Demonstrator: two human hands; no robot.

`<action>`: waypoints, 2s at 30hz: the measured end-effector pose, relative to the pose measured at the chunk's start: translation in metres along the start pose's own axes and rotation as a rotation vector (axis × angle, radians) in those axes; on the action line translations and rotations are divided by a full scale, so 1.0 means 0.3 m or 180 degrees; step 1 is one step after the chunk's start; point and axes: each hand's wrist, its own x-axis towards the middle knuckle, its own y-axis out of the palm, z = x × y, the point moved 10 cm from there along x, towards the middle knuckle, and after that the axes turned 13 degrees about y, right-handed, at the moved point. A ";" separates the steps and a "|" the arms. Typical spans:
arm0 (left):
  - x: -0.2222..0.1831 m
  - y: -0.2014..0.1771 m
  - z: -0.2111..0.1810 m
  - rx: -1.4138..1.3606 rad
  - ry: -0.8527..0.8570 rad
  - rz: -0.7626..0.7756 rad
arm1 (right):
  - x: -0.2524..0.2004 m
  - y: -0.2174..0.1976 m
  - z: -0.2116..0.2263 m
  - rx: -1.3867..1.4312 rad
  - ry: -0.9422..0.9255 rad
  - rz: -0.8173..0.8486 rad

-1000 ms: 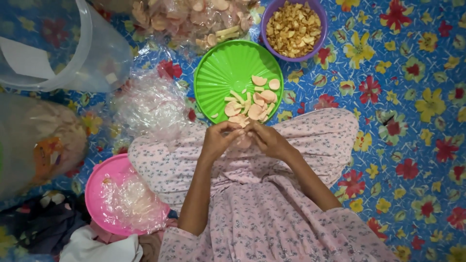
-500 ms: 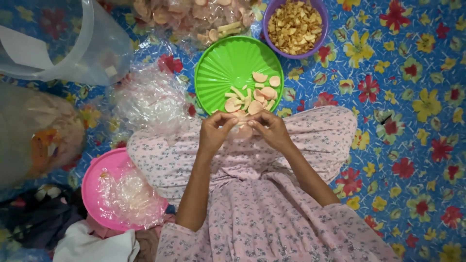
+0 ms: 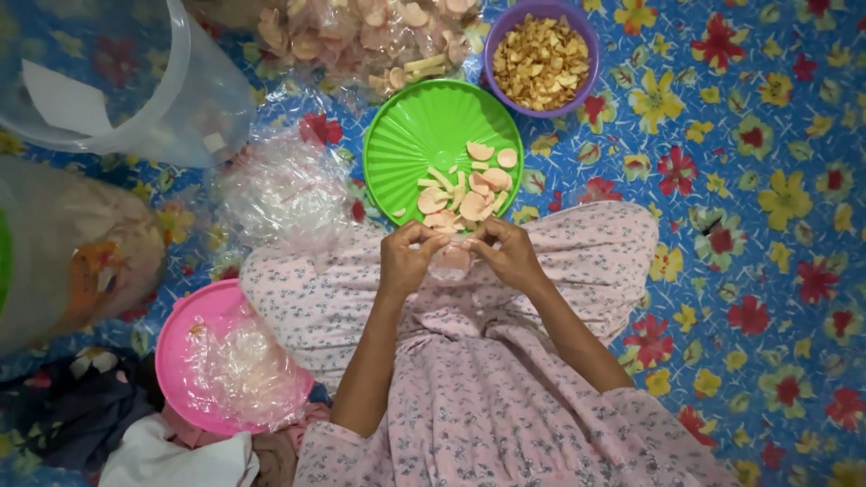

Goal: Sorting and packaging thin food slices from a large container into smaller portions on a plate.

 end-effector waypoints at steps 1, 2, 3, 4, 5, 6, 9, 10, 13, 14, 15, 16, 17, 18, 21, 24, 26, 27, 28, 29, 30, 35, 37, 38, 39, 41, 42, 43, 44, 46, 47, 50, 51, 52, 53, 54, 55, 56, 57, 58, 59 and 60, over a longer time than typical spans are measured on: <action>0.003 -0.002 -0.012 -0.0005 0.0017 -0.0013 | 0.000 0.001 -0.005 0.0064 0.0077 0.0037; 0.000 -0.001 -0.013 -0.0003 0.0027 -0.0008 | -0.003 0.000 -0.005 0.0067 0.0069 0.0030; -0.002 0.001 -0.011 -0.0063 0.0007 0.0005 | -0.004 -0.002 -0.012 0.0161 0.0139 0.0037; -0.006 0.002 -0.009 -0.0119 -0.0014 0.0014 | -0.005 -0.001 -0.019 0.0259 0.0208 0.0049; -0.013 0.000 -0.007 -0.0113 -0.0007 0.0016 | -0.008 -0.003 -0.013 0.0264 0.0201 0.0047; -0.019 0.003 -0.001 -0.0052 -0.0034 0.0087 | -0.010 -0.007 -0.016 0.0362 0.0271 0.0045; -0.014 0.000 -0.011 0.0072 -0.0064 0.0323 | -0.016 -0.014 -0.046 0.0543 0.0488 0.0075; -0.009 0.004 -0.017 0.0132 -0.0075 0.0484 | -0.016 -0.013 -0.067 0.0619 0.0641 0.0112; -0.017 -0.026 0.000 0.0189 -0.0344 0.0576 | -0.017 -0.001 -0.174 0.1251 0.1395 0.0369; 0.007 -0.033 -0.023 0.0198 -0.0340 0.0575 | -0.017 -0.002 -0.185 0.1257 0.1388 0.0373; 0.024 -0.041 -0.027 0.0014 -0.0556 0.0516 | -0.021 0.000 -0.218 0.1450 0.1613 0.0375; 0.040 -0.048 -0.032 -0.0168 -0.0775 0.0457 | -0.027 0.005 -0.250 0.1646 0.1840 0.0379; 0.060 -0.052 -0.030 -0.0157 -0.0772 0.0456 | -0.032 0.014 -0.286 0.1654 0.1835 0.0385; 0.082 -0.059 -0.027 -0.0143 -0.0765 0.0398 | -0.045 0.026 -0.347 0.1923 0.2094 0.0350; 0.180 -0.072 -0.019 0.0006 -0.0593 0.0327 | -0.034 0.037 -0.467 0.2272 0.2282 0.0324; 0.332 -0.083 -0.092 -0.0013 -0.0301 0.0090 | -0.006 0.044 -0.528 0.2525 0.2136 0.0355; 0.447 -0.094 -0.152 -0.0176 -0.0166 -0.0133 | -0.001 0.043 -0.528 0.2688 0.2051 0.0373; 0.509 -0.122 -0.197 -0.0096 0.0074 -0.0377 | -0.003 0.042 -0.512 0.2709 0.2022 0.0400; 0.567 -0.151 -0.241 -0.0014 0.0312 -0.0621 | -0.006 0.044 -0.496 0.2730 0.1996 0.0430; 0.630 -0.152 -0.231 -0.0014 0.0314 -0.0618 | 0.000 0.034 -0.458 0.2732 0.1994 0.0427; 0.672 -0.197 -0.192 -0.0099 0.0039 -0.1074 | -0.007 0.033 -0.441 0.2703 0.2240 0.0398; 0.707 -0.212 -0.009 -0.0890 -0.0911 -0.1704 | -0.010 0.034 -0.431 0.2789 0.2466 0.0262; 0.642 -0.186 0.061 0.0194 -0.1359 -0.1163 | -0.007 0.035 -0.441 0.2875 0.2402 0.0218; 0.588 -0.179 0.156 0.0200 -0.1374 -0.1164 | -0.005 0.037 -0.462 0.2877 0.2418 0.0221; 0.560 -0.162 0.222 0.0178 -0.1003 -0.1032 | 0.005 0.036 -0.469 0.2852 0.2258 0.0257; 0.442 -0.123 0.326 0.0164 -0.0702 -0.0906 | -0.001 0.044 -0.493 0.2819 0.2166 0.0309; 0.393 -0.069 0.347 0.0255 -0.0593 -0.0510 | 0.007 0.047 -0.503 0.2800 0.2178 0.0319; 0.337 -0.016 0.366 0.0345 -0.0483 -0.0114 | 0.013 0.052 -0.511 0.2782 0.2189 0.0330; 0.280 -0.004 0.327 0.0351 -0.0503 -0.0152 | 0.010 0.055 -0.492 0.2762 0.2209 0.0366; 0.161 0.069 0.262 0.0307 -0.0662 0.0217 | 0.000 0.048 -0.464 0.2681 0.2294 0.0274; 0.116 0.074 0.284 0.0306 -0.0680 0.0182 | 0.002 0.056 -0.461 0.2659 0.2311 0.0304; 0.002 0.116 0.325 0.0115 -0.0870 0.0265 | 0.015 0.056 -0.458 0.2764 0.2197 0.0302; -0.022 0.112 0.320 -0.0049 -0.1004 0.0178 | 0.017 0.056 -0.467 0.2777 0.2177 0.0301; -0.050 0.107 0.316 -0.0213 -0.1140 0.0092 | 0.017 0.060 -0.477 0.2791 0.2162 0.0299; -0.061 0.084 0.306 -0.0219 -0.1149 0.0061 | 0.016 0.062 -0.482 0.2769 0.2173 0.0323; -0.068 0.058 0.291 -0.0044 -0.1105 0.0063 | 0.016 0.060 -0.488 0.2743 0.2174 0.0315; -0.075 0.032 0.275 0.0132 -0.1062 0.0066 | 0.016 0.056 -0.493 0.2717 0.2175 0.0307; -0.069 -0.002 0.202 0.0126 -0.1067 0.0043 | 0.017 0.058 -0.502 0.2699 0.2181 0.0323; -0.062 -0.045 0.127 0.0047 -0.1064 -0.0103 | 0.019 0.058 -0.509 0.2707 0.2181 0.0332; -0.054 -0.089 0.053 -0.0034 -0.1054 -0.0246 | 0.022 0.059 -0.516 0.2717 0.2175 0.0337; -0.044 -0.124 0.036 -0.0041 -0.1052 -0.0264 | 0.018 0.058 -0.502 0.2700 0.2174 0.0350; -0.021 -0.178 -0.009 0.0188 -0.0756 -0.0399 | 0.013 0.057 -0.488 0.2693 0.2173 0.0350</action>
